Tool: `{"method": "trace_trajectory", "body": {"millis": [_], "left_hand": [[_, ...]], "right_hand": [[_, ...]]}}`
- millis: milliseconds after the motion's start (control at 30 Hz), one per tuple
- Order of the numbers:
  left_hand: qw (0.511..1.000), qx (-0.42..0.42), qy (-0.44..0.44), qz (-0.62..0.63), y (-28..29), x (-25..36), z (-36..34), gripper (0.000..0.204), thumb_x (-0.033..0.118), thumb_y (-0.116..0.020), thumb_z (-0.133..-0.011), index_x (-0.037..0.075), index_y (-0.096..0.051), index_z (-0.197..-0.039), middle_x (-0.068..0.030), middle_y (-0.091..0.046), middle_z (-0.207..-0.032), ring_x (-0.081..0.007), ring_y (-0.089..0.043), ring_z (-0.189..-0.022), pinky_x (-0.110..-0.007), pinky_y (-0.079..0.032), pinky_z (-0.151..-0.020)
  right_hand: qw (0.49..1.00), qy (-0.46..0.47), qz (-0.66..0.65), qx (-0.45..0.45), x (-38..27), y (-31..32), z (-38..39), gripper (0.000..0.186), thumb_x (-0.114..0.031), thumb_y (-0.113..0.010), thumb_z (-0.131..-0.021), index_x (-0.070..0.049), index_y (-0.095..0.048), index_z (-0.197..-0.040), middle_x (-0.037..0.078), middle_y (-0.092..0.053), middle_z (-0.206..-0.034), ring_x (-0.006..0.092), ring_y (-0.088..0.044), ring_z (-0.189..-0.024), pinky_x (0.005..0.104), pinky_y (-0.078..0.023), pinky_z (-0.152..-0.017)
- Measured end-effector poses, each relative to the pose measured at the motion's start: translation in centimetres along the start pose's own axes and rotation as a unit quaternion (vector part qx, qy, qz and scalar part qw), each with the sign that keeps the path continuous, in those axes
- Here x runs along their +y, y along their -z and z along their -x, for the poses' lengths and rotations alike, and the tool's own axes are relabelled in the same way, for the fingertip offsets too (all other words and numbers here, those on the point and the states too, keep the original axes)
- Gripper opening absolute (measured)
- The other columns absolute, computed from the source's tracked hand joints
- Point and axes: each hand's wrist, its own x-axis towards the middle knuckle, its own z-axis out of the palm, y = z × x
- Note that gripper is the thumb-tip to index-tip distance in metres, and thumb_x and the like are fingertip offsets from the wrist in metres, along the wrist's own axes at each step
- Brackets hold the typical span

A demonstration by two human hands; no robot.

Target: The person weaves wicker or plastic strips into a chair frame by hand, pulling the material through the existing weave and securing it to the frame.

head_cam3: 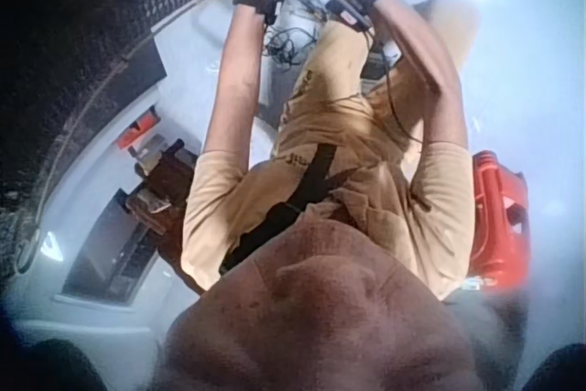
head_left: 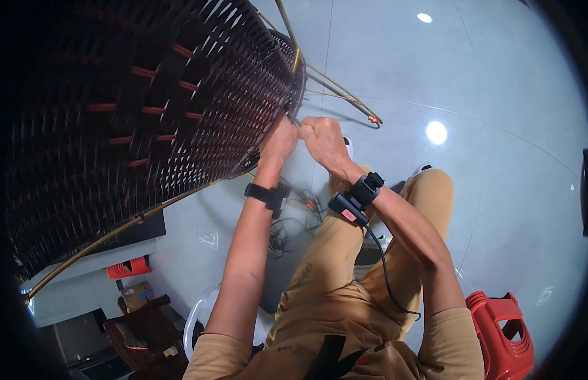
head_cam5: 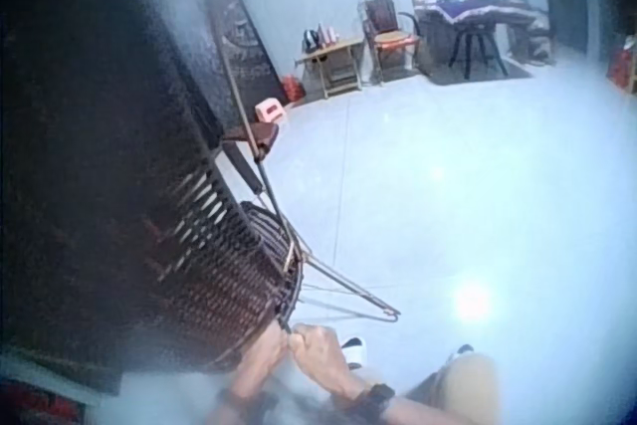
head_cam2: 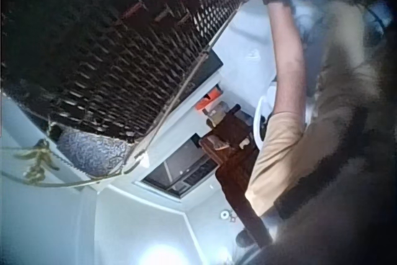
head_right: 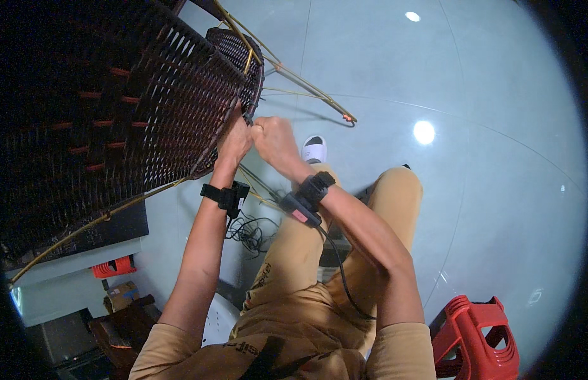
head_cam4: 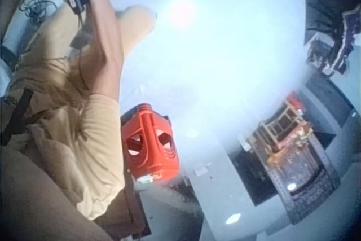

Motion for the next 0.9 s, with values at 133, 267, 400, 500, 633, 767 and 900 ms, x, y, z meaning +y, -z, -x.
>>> {"method": "trace_trajectory", "body": {"millis": [133,267,400,500,633,767,900], "left_hand": [[0.999,-0.022,0.018,0.043,0.5,0.0,0.3,0.053,0.015,-0.049,-0.073,-0.003,-0.037,-0.122,-0.0282,-0.043,-0.120,-0.0419,-0.040,-0.112,-0.045,-0.031,-0.095],[0.997,0.039,-0.032,0.057,-1.1,-1.4,-0.3,0.047,0.019,-0.050,-0.075,-0.004,-0.042,-0.115,-0.0282,-0.048,-0.109,-0.0415,-0.046,-0.103,-0.045,-0.035,-0.089],[0.994,0.020,-0.039,0.097,-1.6,-2.3,-0.4,0.043,0.021,-0.052,-0.075,-0.007,-0.048,-0.107,-0.0298,-0.053,-0.100,-0.0420,-0.053,-0.094,-0.046,-0.040,-0.083],[0.983,0.125,-0.109,0.075,-3.1,-4.2,-0.6,0.045,0.016,-0.052,-0.070,-0.008,-0.046,-0.107,-0.0280,-0.053,-0.095,-0.0405,-0.053,-0.093,-0.044,-0.038,-0.086],[0.977,0.037,-0.125,0.171,-1.9,-2.9,0.0,0.042,0.008,-0.049,-0.065,-0.008,-0.046,-0.104,-0.0237,-0.052,-0.092,-0.0384,-0.051,-0.091,-0.044,-0.037,-0.085],[0.975,0.021,-0.170,0.139,-0.5,-2.5,0.3,0.039,0.004,-0.047,-0.063,-0.007,-0.049,-0.101,-0.0238,-0.053,-0.088,-0.0382,-0.053,-0.087,-0.044,-0.039,-0.081],[0.981,0.039,-0.140,0.132,-0.9,-2.7,0.6,0.036,0.003,-0.047,-0.062,-0.006,-0.052,-0.097,-0.0247,-0.053,-0.086,-0.0386,-0.053,-0.086,-0.044,-0.039,-0.080]], "right_hand": [[0.999,0.012,0.026,-0.027,1.4,0.4,-0.1,0.022,-0.015,-0.043,-0.073,0.004,-0.055,-0.067,0.024,-0.048,-0.061,0.0360,-0.048,-0.054,0.0411,-0.040,-0.054],[0.987,-0.072,-0.049,-0.136,3.4,1.3,-1.4,0.024,-0.014,-0.042,-0.075,0.001,-0.061,-0.072,0.021,-0.052,-0.058,0.0326,-0.051,-0.053,0.0383,-0.041,-0.055],[0.977,-0.116,-0.047,-0.170,4.3,1.3,-2.0,0.025,-0.015,-0.042,-0.076,-0.001,-0.062,-0.074,0.016,-0.052,-0.056,0.0259,-0.050,-0.052,0.0352,-0.041,-0.054],[0.975,-0.095,-0.058,-0.193,4.6,0.7,-2.5,0.027,-0.016,-0.042,-0.079,0.002,-0.061,-0.077,0.007,-0.049,-0.059,0.0169,-0.045,-0.060,0.0307,-0.037,-0.057],[0.976,-0.104,-0.053,-0.186,5.6,-0.3,-2.9,0.025,-0.015,-0.042,-0.078,0.003,-0.060,-0.077,0.014,-0.052,-0.062,0.0219,-0.050,-0.062,0.0340,-0.039,-0.060],[0.988,-0.028,-0.089,-0.119,6.0,-1.9,-3.3,0.023,-0.013,-0.043,-0.076,0.006,-0.057,-0.076,0.020,-0.052,-0.060,0.0263,-0.052,-0.059,0.0376,-0.041,-0.059],[0.980,-0.112,-0.078,-0.145,5.1,-2.1,-3.7,0.023,-0.012,-0.043,-0.076,0.007,-0.055,-0.076,0.021,-0.053,-0.062,0.0265,-0.052,-0.060,0.0378,-0.041,-0.059]]}}
